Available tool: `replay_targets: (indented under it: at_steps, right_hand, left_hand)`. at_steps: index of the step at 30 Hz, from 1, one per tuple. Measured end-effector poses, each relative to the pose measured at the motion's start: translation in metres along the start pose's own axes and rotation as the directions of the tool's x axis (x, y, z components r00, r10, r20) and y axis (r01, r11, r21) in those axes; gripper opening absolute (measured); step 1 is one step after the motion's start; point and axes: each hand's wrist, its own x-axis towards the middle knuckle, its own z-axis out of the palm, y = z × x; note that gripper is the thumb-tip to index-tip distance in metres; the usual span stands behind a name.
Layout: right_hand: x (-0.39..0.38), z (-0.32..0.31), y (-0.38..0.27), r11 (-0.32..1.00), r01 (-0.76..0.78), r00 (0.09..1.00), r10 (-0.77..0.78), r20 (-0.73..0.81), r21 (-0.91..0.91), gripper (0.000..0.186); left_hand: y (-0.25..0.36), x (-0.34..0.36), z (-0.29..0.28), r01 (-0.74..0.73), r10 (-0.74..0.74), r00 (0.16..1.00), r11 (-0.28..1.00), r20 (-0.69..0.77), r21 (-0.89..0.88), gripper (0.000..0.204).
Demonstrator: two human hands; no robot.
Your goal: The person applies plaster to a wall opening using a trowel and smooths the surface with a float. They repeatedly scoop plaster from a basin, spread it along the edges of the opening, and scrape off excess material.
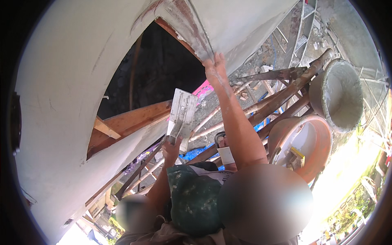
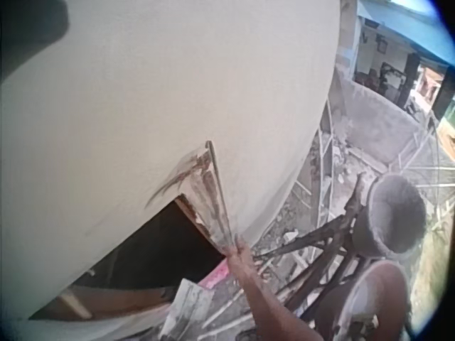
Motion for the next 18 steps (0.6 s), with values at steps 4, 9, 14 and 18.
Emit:
replay_targets:
  at_steps: [4, 9, 14, 18]
  right_hand:
    - [0.000, 0.011, -0.004, 0.999, 0.037, 0.999, -0.037, -0.003, -0.007, 0.078]
    - [-0.002, 0.011, -0.022, 0.979, -0.005, 0.992, -0.021, 0.125, 0.202, 0.090]
    - [0.000, 0.006, -0.025, 0.976, 0.028, 0.997, -0.043, 0.066, 0.217, 0.091]
    - [-0.006, 0.006, -0.028, 0.953, 0.040, 0.999, -0.028, -0.046, 0.299, 0.078]
  left_hand:
    - [0.001, -0.001, 0.005, 0.027, -0.028, 0.998, 1.000, 0.062, 0.005, 0.044]
    - [-0.006, -0.005, 0.015, 0.009, -0.012, 0.996, 1.000, 0.090, 0.030, 0.046]
    - [-0.007, -0.005, 0.018, 0.012, -0.022, 0.993, 0.996, 0.116, 0.086, 0.048]
    - [-0.014, -0.005, 0.020, -0.006, 0.001, 0.996, 0.999, 0.087, 0.050, 0.048]
